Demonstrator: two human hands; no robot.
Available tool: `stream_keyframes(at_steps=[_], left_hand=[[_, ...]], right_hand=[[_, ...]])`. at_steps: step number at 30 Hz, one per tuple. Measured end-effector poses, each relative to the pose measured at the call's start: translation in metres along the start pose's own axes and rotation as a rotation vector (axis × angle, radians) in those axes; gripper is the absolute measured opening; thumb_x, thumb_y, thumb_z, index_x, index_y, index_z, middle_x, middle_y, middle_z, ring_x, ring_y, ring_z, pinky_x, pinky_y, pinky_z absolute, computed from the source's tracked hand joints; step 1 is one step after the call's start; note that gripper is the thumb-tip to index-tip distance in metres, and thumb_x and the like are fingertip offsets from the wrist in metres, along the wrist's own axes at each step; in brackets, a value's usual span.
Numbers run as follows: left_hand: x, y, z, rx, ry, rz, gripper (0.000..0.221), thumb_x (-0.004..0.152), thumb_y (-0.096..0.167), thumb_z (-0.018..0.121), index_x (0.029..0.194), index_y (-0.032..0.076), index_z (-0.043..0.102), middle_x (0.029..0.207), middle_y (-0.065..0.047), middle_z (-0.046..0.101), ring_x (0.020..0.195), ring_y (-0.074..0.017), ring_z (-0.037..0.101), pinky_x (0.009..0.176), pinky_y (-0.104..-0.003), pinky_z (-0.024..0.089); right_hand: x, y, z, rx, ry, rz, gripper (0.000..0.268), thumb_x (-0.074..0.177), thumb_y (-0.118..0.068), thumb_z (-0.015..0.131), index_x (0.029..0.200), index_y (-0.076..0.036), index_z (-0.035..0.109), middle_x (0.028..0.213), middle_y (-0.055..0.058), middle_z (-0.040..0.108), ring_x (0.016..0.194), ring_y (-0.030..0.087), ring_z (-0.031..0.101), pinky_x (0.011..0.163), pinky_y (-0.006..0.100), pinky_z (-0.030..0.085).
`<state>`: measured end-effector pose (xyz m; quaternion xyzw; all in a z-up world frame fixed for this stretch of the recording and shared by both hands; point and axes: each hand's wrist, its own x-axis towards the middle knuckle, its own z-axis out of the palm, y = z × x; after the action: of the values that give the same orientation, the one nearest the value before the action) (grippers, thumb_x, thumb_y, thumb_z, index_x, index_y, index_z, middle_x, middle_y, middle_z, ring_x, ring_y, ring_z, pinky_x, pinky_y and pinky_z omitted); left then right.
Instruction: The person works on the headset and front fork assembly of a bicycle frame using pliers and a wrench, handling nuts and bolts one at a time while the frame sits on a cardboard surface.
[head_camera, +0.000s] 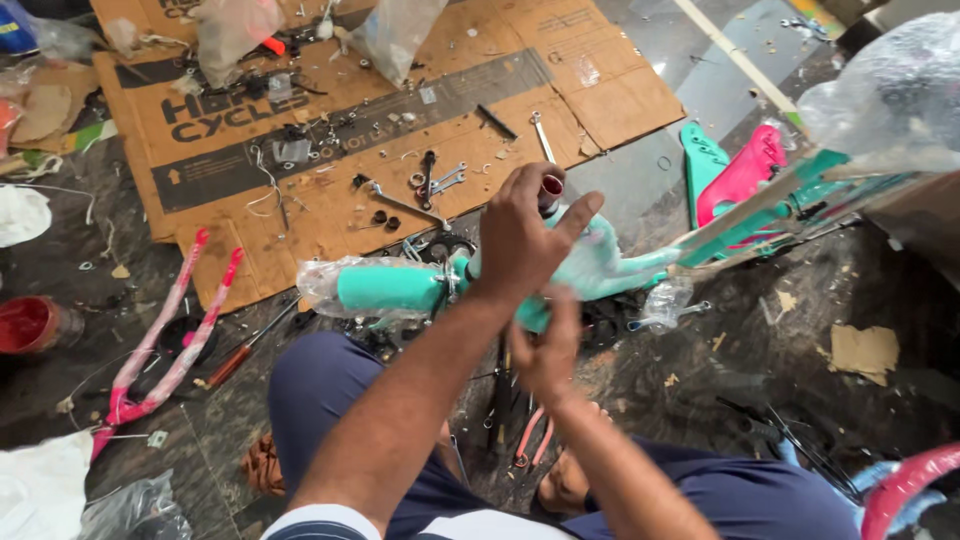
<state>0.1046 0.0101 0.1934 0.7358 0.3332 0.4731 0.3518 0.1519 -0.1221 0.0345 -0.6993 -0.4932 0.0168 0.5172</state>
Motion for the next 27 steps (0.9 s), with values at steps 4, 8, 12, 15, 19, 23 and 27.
stream_keyframes(at_steps=[4, 8, 12, 15, 19, 23, 27], left_hand=[[-0.003, 0.002, 0.016, 0.068, 0.205, 0.035, 0.047, 0.087, 0.049, 0.082, 0.102, 0.007, 0.066, 0.092, -0.007, 0.068, 0.082, -0.0226, 0.071, 0.074, -0.037, 0.059], [-0.001, 0.004, 0.025, 0.177, 0.297, -0.049, 0.050, 0.078, 0.051, 0.084, 0.086, 0.007, 0.062, 0.083, -0.010, 0.065, 0.076, -0.0292, 0.068, 0.067, -0.042, 0.054], [0.002, -0.002, 0.027, 0.144, 0.175, -0.143, 0.039, 0.082, 0.043, 0.082, 0.082, 0.009, 0.064, 0.075, -0.009, 0.068, 0.072, -0.0288, 0.070, 0.068, -0.044, 0.055], [0.003, -0.016, 0.029, 0.029, 0.063, -0.087, 0.028, 0.086, 0.033, 0.078, 0.085, 0.008, 0.067, 0.077, -0.010, 0.069, 0.073, -0.0287, 0.071, 0.069, -0.042, 0.056], [0.023, -0.054, 0.029, -0.125, -0.233, 0.005, 0.030, 0.075, 0.034, 0.078, 0.081, 0.007, 0.068, 0.072, -0.008, 0.069, 0.068, -0.0251, 0.071, 0.064, -0.038, 0.057], [0.033, -0.068, 0.040, -0.596, -0.635, 0.005, 0.059, 0.078, 0.061, 0.081, 0.076, 0.002, 0.073, 0.069, -0.010, 0.068, 0.063, -0.0148, 0.058, 0.061, -0.038, 0.052], [-0.009, -0.035, 0.070, -0.004, 0.032, 0.023, 0.056, 0.087, 0.068, 0.064, 0.092, 0.013, 0.065, 0.079, 0.000, 0.071, 0.068, -0.0112, 0.071, 0.068, -0.026, 0.059]], right_hand=[[-0.100, 0.035, 0.081, 0.167, -0.525, 0.511, 0.057, 0.092, -0.019, 0.076, 0.140, -0.007, 0.048, 0.135, 0.015, 0.056, 0.124, 0.030, 0.055, 0.108, 0.043, 0.045], [-0.122, 0.084, 0.141, 0.191, -0.866, 0.661, 0.056, 0.092, -0.021, 0.076, 0.139, -0.007, 0.050, 0.135, 0.015, 0.057, 0.125, 0.030, 0.055, 0.108, 0.043, 0.044], [-0.108, 0.117, 0.153, 0.191, -0.995, 0.683, 0.054, 0.092, -0.023, 0.075, 0.138, -0.007, 0.051, 0.135, 0.015, 0.058, 0.126, 0.030, 0.055, 0.109, 0.043, 0.044], [-0.103, 0.127, 0.154, 0.196, -1.090, 0.682, 0.053, 0.092, -0.025, 0.074, 0.137, -0.007, 0.053, 0.135, 0.015, 0.059, 0.126, 0.030, 0.056, 0.109, 0.043, 0.043], [-0.100, 0.129, 0.158, 0.207, -1.184, 0.667, 0.052, 0.092, -0.027, 0.073, 0.136, -0.007, 0.054, 0.135, 0.016, 0.060, 0.127, 0.030, 0.056, 0.109, 0.044, 0.043], [-0.081, 0.131, 0.163, 0.196, -1.219, 0.622, 0.051, 0.092, -0.029, 0.072, 0.136, -0.007, 0.056, 0.135, 0.016, 0.061, 0.128, 0.030, 0.056, 0.110, 0.044, 0.042], [-0.062, 0.132, 0.170, 0.184, -1.244, 0.599, 0.051, 0.092, -0.031, 0.071, 0.135, -0.007, 0.058, 0.135, 0.016, 0.062, 0.128, 0.031, 0.057, 0.110, 0.044, 0.041]])
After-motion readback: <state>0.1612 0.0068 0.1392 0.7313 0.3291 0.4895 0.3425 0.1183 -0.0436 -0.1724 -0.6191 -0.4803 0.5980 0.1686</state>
